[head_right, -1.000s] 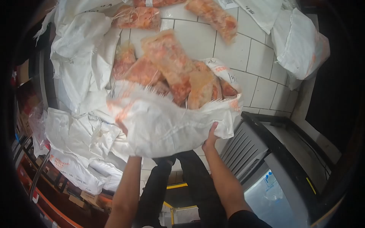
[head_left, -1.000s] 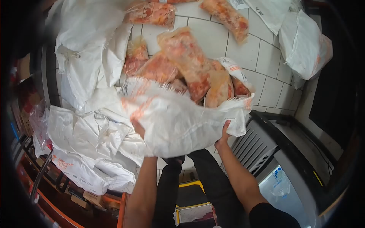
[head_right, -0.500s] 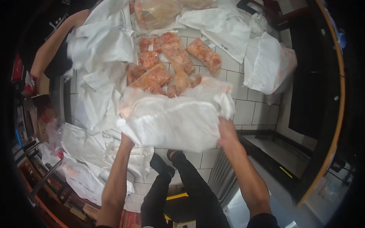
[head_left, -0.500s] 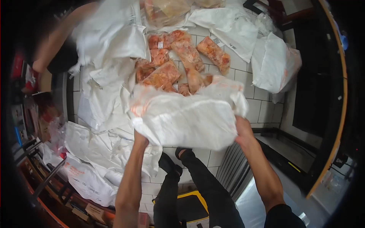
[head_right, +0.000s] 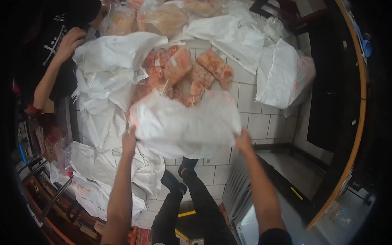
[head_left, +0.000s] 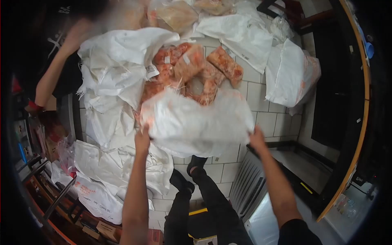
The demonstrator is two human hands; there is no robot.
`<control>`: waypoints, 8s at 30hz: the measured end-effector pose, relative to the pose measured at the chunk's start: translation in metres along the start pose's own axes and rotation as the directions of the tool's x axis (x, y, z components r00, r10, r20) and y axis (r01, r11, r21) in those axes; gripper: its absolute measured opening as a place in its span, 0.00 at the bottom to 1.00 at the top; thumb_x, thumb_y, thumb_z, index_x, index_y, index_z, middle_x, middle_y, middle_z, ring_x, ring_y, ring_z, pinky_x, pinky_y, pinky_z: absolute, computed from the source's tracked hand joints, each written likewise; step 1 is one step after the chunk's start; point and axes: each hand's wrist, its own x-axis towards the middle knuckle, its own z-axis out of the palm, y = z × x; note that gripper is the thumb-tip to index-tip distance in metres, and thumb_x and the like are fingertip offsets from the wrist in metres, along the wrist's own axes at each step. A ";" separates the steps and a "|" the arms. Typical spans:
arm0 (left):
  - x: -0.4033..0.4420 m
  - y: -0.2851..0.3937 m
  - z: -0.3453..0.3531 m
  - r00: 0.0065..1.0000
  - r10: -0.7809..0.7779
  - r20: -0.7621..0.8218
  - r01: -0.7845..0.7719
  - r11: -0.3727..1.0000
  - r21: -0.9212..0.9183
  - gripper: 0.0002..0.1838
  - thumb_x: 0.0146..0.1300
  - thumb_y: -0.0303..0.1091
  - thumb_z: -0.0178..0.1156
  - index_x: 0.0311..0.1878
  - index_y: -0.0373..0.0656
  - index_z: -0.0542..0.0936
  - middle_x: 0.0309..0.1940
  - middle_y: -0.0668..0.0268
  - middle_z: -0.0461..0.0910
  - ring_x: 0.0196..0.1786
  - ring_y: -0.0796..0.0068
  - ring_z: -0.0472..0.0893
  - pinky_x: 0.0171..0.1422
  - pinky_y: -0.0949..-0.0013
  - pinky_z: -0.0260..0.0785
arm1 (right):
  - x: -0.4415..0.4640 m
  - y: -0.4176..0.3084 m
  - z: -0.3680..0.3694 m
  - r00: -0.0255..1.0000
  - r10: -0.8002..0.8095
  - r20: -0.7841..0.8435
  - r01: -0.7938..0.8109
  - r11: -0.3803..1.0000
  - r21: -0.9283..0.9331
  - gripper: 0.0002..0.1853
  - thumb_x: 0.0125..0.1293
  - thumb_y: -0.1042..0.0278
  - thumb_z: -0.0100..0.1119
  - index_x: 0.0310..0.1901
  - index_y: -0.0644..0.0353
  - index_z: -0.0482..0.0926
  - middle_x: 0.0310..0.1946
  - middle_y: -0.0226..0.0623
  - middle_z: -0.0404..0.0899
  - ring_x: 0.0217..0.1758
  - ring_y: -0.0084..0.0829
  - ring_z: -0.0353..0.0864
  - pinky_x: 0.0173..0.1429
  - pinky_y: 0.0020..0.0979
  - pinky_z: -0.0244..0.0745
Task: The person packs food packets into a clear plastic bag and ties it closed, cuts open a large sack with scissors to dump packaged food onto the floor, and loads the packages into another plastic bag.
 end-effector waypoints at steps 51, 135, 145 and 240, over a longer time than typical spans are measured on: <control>-0.108 -0.044 -0.022 0.945 -0.260 0.197 0.326 0.774 -0.543 0.24 0.62 0.40 0.58 0.55 0.31 0.75 0.45 0.56 0.82 0.46 0.63 0.82 0.49 0.65 0.75 | -0.221 -0.260 -0.015 0.936 -0.318 0.152 0.106 0.665 0.740 0.17 0.63 0.72 0.52 0.54 0.66 0.75 0.49 0.39 0.78 0.53 0.31 0.78 0.57 0.33 0.75; -0.086 -0.021 -0.262 0.458 0.731 -0.506 -0.859 0.511 -0.039 0.15 0.64 0.33 0.62 0.49 0.34 0.78 0.42 0.57 0.82 0.41 0.73 0.83 0.45 0.74 0.74 | -0.145 -0.409 0.176 0.207 -0.892 0.402 0.850 0.367 0.378 0.16 0.58 0.78 0.60 0.50 0.62 0.76 0.39 0.25 0.78 0.39 0.14 0.75 0.42 0.19 0.71; 0.050 -0.008 -0.155 0.512 0.859 0.006 -0.772 0.457 0.442 0.14 0.58 0.35 0.58 0.45 0.39 0.80 0.35 0.56 0.84 0.42 0.68 0.82 0.48 0.65 0.72 | -0.108 -0.379 0.088 0.037 -0.887 0.461 0.923 0.207 0.325 0.21 0.49 0.88 0.47 0.46 0.65 0.73 0.51 0.42 0.77 0.58 0.34 0.75 0.62 0.32 0.67; -0.127 -0.047 -0.152 0.800 0.581 0.149 -0.493 0.778 -0.389 0.07 0.71 0.37 0.55 0.41 0.44 0.71 0.19 0.73 0.72 0.25 0.81 0.81 0.25 0.79 0.65 | -0.068 -0.227 0.351 0.403 -0.553 0.729 0.010 0.800 0.600 0.45 0.65 0.39 0.53 0.69 0.70 0.51 0.59 0.43 0.73 0.57 0.37 0.77 0.61 0.31 0.73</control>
